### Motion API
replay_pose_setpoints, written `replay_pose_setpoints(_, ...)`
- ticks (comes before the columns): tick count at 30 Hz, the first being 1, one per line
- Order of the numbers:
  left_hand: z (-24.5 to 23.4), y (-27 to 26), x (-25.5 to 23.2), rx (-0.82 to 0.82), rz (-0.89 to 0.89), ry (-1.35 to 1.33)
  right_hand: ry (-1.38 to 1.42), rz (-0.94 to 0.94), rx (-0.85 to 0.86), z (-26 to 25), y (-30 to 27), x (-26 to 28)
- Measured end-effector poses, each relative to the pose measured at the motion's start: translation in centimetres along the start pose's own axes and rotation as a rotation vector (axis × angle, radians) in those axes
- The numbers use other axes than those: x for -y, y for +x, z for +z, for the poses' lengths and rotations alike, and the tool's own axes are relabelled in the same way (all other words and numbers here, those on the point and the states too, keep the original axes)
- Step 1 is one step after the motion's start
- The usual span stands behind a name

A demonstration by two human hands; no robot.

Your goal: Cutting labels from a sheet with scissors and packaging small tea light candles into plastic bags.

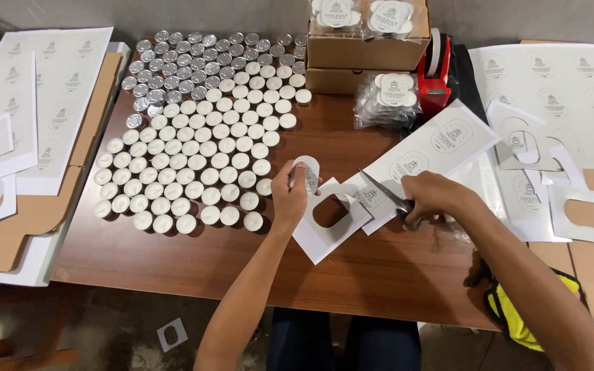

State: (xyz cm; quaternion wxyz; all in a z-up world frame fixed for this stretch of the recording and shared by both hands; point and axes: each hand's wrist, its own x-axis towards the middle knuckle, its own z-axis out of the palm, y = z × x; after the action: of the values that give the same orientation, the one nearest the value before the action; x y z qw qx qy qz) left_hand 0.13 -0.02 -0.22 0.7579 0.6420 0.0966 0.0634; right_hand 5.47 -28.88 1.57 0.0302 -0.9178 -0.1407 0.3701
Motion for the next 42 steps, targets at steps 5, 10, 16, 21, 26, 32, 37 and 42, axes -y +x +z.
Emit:
replay_pose_setpoints(5, -0.2, 0.0, 0.0, -0.004, 0.014, 0.004, 0.056, 0.003, 0.077, -0.2, 1.4, -1.2)
replay_pose_setpoints(10, -0.2, 0.0, 0.0, -0.027, -0.007, 0.025, -0.039, -0.152, -0.057, 0.1, -0.8, 1.7)
replay_pose_setpoints(16, 0.0, -0.5, -0.9, -0.038, 0.068, 0.096, 0.196, -0.144, -0.471, 3.1, -4.6, 9.6)
replay_pose_setpoints(21, 1.4, -2.2, -2.8, -0.110, 0.089, 0.180, 0.274, -0.173, -0.619, 5.9, -2.6, 6.9)
replay_pose_setpoints(26, 0.6, -0.4, -0.4, -0.018, 0.004, 0.055, 0.834, -0.132, -0.868, 5.5, -4.6, -0.3)
replay_pose_setpoints(32, 1.4, -0.9, -0.9, 0.007, 0.022, 0.320, 0.907, -0.009, -1.448, 3.3, -12.9, -11.1)
replay_pose_setpoints(37, 1.2, -0.7, -0.2, 0.032, 0.099, 0.538, 0.728, 0.438, -1.479, 3.8, -13.5, -17.5)
replay_pose_setpoints(42, 1.0, -0.3, 0.6, 0.024, 0.066, 0.594, -0.034, 0.981, -1.142, 5.9, -9.0, -19.5)
